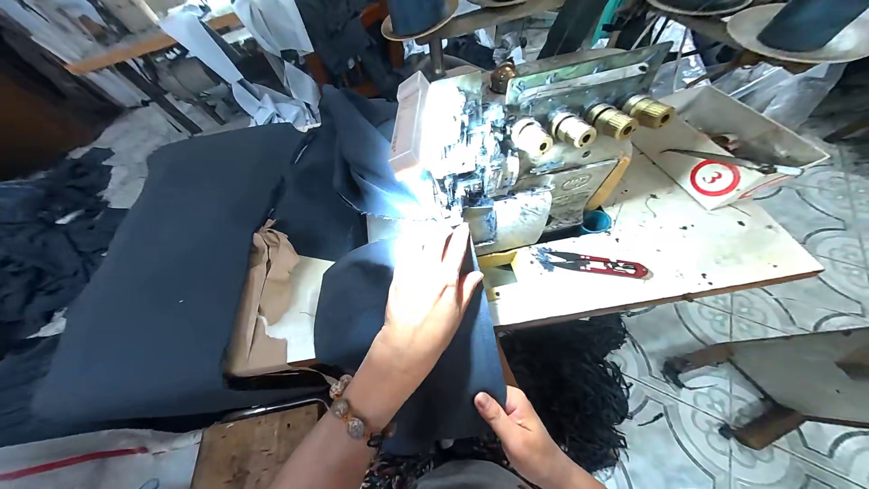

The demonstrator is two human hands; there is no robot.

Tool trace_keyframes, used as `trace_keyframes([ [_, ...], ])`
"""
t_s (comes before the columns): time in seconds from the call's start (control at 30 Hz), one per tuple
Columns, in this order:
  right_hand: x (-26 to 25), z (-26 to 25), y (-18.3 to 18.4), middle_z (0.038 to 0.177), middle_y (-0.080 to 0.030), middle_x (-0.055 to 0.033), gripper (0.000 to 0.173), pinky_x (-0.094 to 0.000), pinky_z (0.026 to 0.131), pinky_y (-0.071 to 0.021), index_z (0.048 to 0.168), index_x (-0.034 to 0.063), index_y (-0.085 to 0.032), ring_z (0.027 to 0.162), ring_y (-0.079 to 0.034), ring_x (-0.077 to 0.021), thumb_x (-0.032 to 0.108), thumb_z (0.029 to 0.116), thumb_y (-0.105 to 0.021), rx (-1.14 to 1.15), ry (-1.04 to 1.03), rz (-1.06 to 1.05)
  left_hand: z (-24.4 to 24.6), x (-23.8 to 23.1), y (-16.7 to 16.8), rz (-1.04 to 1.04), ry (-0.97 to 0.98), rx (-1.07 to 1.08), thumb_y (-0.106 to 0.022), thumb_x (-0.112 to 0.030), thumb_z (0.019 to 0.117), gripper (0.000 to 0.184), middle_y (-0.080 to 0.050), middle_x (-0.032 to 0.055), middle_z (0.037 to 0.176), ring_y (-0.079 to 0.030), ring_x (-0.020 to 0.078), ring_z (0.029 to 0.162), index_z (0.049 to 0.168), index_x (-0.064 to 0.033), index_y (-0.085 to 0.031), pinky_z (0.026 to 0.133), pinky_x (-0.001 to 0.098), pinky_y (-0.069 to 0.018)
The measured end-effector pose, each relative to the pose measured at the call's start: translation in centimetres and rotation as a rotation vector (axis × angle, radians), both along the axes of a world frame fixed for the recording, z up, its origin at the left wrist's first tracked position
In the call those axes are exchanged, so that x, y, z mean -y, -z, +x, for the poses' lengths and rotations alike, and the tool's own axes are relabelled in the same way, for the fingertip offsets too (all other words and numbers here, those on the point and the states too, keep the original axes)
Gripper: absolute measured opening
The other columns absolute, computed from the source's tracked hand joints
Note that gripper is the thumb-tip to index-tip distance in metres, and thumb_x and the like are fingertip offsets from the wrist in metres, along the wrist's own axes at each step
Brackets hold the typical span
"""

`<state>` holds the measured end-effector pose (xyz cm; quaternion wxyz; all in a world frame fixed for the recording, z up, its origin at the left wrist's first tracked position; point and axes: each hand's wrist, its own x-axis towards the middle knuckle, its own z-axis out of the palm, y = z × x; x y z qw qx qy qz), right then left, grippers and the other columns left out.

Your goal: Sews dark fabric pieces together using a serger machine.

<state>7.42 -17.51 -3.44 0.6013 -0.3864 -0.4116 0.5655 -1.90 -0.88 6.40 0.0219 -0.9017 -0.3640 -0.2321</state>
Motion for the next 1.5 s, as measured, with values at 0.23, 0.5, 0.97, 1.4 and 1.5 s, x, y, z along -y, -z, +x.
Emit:
trace_keyframes([
  [0.23,-1.0,0.3,-0.4,0.093,-0.074,0.0122,0.018,-0.0210,0.084,-0.0593,0.103,0.0124,-0.068,0.089,-0.070,0.0038,0.013,0.1051,-0.050,0.038,0.017,-0.010,-1.0,-0.9,0.4,0.019,0.082,0.125,-0.061,-0.026,0.0996,0.042,-0.064,0.0243,0.130,-0.060,0.0384,0.127,0.126,0.0065,-0.064,0.109,0.0488,-0.0451],
  [0.5,-3.7,1.0,-0.7,0.089,-0.073,0.0089,0.021,-0.0196,0.082,-0.0586,0.098,0.0074,-0.067,0.086,-0.069,0.0036,0.010,0.1046,-0.048,0.119,0.026,0.034,-1.9,-4.0,-1.3,-0.142,0.112,-0.016,-0.043,-0.021,0.1076,0.040,-0.055,0.0206,0.146,-0.051,0.0328,0.139,0.135,0.0052,-0.057,0.117,0.0438,-0.0385],
  [0.97,-8.8,2.7,-3.4,0.076,-0.064,0.0079,0.023,-0.0142,0.069,-0.0535,0.089,0.0081,-0.061,0.072,-0.064,0.0059,0.014,0.1062,-0.047,0.299,0.008,-0.009,-0.9,-10.9,-2.7,-0.225,-0.016,-0.075,-0.037,-0.030,0.1118,0.045,-0.057,0.0221,0.142,-0.055,0.0332,0.134,0.143,-0.0003,-0.050,0.113,0.0476,-0.0411],
  [1.4,-10.4,3.1,-4.1,0.080,-0.065,0.0044,0.023,-0.0173,0.074,-0.0536,0.095,0.0043,-0.064,0.077,-0.063,0.0040,0.014,0.1065,-0.047,0.473,0.050,-0.024,0.7,-13.8,-3.6,-0.285,-0.054,0.099,-0.047,-0.028,0.1078,0.046,-0.059,0.0232,0.139,-0.057,0.0313,0.131,0.141,0.0028,-0.051,0.113,0.0462,-0.0423],
  [1.5,-8.5,3.9,-4.4,0.080,-0.061,0.0002,0.027,-0.0170,0.071,-0.0483,0.097,-0.0009,-0.065,0.075,-0.058,0.0020,0.016,0.1067,-0.046,0.709,0.123,0.075,-0.4,-13.5,-3.4,-0.230,0.010,0.100,-0.051,-0.028,0.1066,0.043,-0.062,0.0265,0.130,-0.061,0.0373,0.124,0.130,0.0070,-0.058,0.108,0.0501,-0.0457],
])
